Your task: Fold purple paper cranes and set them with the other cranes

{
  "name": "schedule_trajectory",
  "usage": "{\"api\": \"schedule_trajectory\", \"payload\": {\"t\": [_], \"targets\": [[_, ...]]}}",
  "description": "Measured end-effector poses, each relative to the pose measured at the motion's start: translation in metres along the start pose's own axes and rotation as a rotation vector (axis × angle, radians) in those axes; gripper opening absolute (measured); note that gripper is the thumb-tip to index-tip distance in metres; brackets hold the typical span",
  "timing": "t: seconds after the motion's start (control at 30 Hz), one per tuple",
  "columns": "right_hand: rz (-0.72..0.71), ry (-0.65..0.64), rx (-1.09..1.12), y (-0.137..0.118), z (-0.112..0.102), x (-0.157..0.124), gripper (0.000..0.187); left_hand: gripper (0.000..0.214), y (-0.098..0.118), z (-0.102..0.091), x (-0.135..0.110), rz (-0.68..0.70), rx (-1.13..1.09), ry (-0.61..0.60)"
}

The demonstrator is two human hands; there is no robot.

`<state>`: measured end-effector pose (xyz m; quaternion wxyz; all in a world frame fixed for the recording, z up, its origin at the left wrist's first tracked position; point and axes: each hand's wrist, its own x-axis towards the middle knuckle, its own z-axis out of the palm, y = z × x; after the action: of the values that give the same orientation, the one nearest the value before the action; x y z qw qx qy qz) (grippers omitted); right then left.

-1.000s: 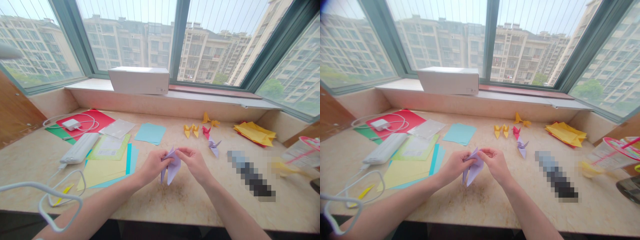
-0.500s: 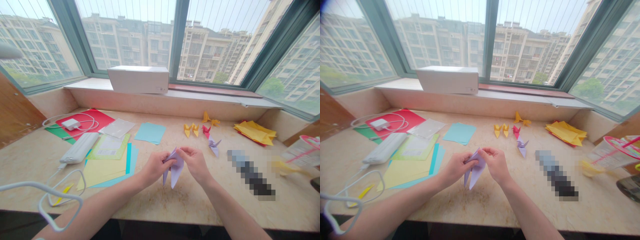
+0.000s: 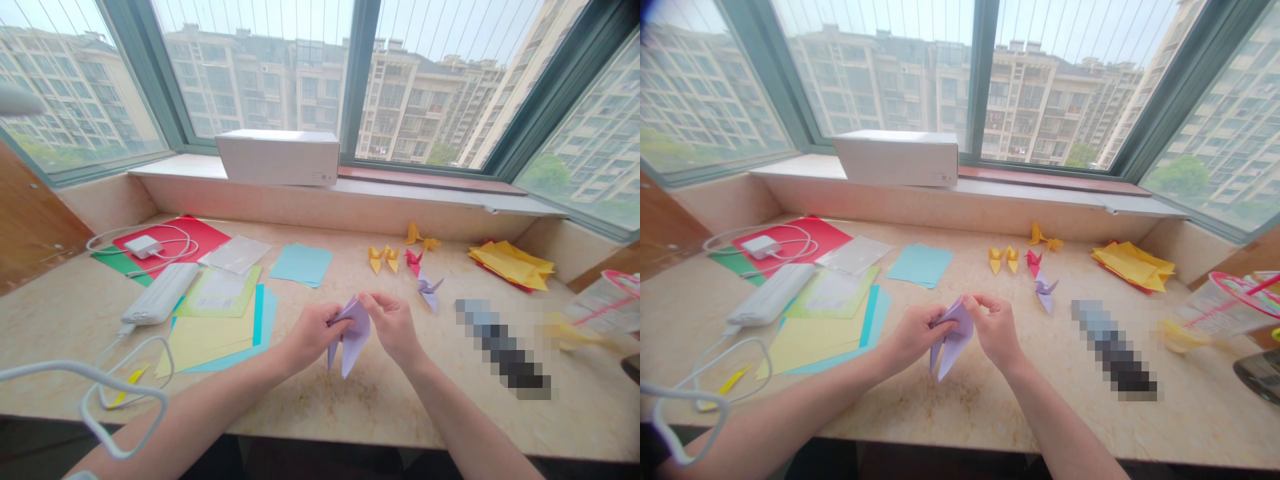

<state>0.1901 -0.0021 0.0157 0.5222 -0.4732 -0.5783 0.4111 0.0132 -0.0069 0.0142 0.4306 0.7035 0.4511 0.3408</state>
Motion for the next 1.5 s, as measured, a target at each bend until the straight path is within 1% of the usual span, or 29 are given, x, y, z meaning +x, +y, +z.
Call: {"api": "schedule_trajectory", "payload": {"t": [0.1,0.17,0.2,0.27,0.33,0.37,0.43,0.5,0.6,0.67,0.8,0.9,1.0,1.1,1.23,1.3,1.4,1.5], "targets": [[-0.012,0.027,-0.065,0.001,0.0,0.001,0.032,0.03,0.001,0.0,-0.001,0.016,0.019,-0.011],[-0.012,0.037,-0.103,0.003,0.0,0.002,0.033,0.039,0.001,0.0,0.0,0.03,0.011,0.02],[-0.012,0.034,-0.123,0.004,0.001,0.002,0.034,0.042,0.001,-0.001,0.001,0.03,-0.005,0.054],[-0.006,-0.009,-0.156,0.006,0.003,0.001,0.045,0.042,0.0,-0.002,0.004,0.021,-0.061,0.149],[0.024,-0.091,-0.168,0.007,0.008,-0.003,0.061,0.039,-0.001,-0.004,0.006,0.011,-0.129,0.237],[0.049,-0.137,-0.158,0.008,0.011,-0.005,0.065,0.037,-0.002,-0.004,0.007,0.008,-0.158,0.269],[0.104,-0.202,-0.105,0.008,0.018,-0.01,0.066,0.036,-0.002,-0.005,0.009,-0.005,-0.193,0.306],[0.139,-0.215,-0.032,0.008,0.023,-0.013,0.058,0.035,-0.002,-0.004,0.009,-0.031,-0.209,0.322],[0.128,-0.158,0.021,0.009,0.025,-0.013,0.042,0.034,-0.003,-0.002,0.009,-0.05,-0.244,0.309],[0.1,-0.125,0.018,0.01,0.025,-0.012,0.037,0.034,-0.004,0.0,0.01,-0.039,-0.262,0.298],[0.018,-0.136,-0.023,0.009,0.023,-0.012,0.03,0.035,-0.007,0.001,0.012,-0.003,-0.243,0.316],[-0.023,-0.161,-0.057,0.007,0.023,-0.014,0.034,0.035,-0.008,-0.001,0.013,-0.006,-0.252,0.302],[-0.022,-0.161,-0.072,0.006,0.021,-0.013,0.038,0.036,-0.009,-0.004,0.013,-0.029,-0.316,0.26],[-0.006,-0.175,-0.066,0.005,0.018,-0.011,0.029,0.038,-0.008,-0.005,0.014,-0.025,-0.425,0.23],[0.005,-0.247,-0.059,0.004,0.011,-0.006,0.024,0.038,-0.005,-0.008,0.014,-0.044,-0.555,0.222],[-0.018,-0.233,-0.047,0.005,0.009,-0.005,0.024,0.037,-0.004,-0.01,0.014,-0.063,-0.632,0.179],[-0.067,-0.18,-0.018,0.008,0.007,-0.004,0.029,0.038,-0.003,-0.012,0.014,-0.082,-0.723,0.131],[-0.113,-0.137,0.001,0.01,0.005,-0.003,0.033,0.037,-0.002,-0.014,0.014,-0.08,-0.738,0.133]]}}
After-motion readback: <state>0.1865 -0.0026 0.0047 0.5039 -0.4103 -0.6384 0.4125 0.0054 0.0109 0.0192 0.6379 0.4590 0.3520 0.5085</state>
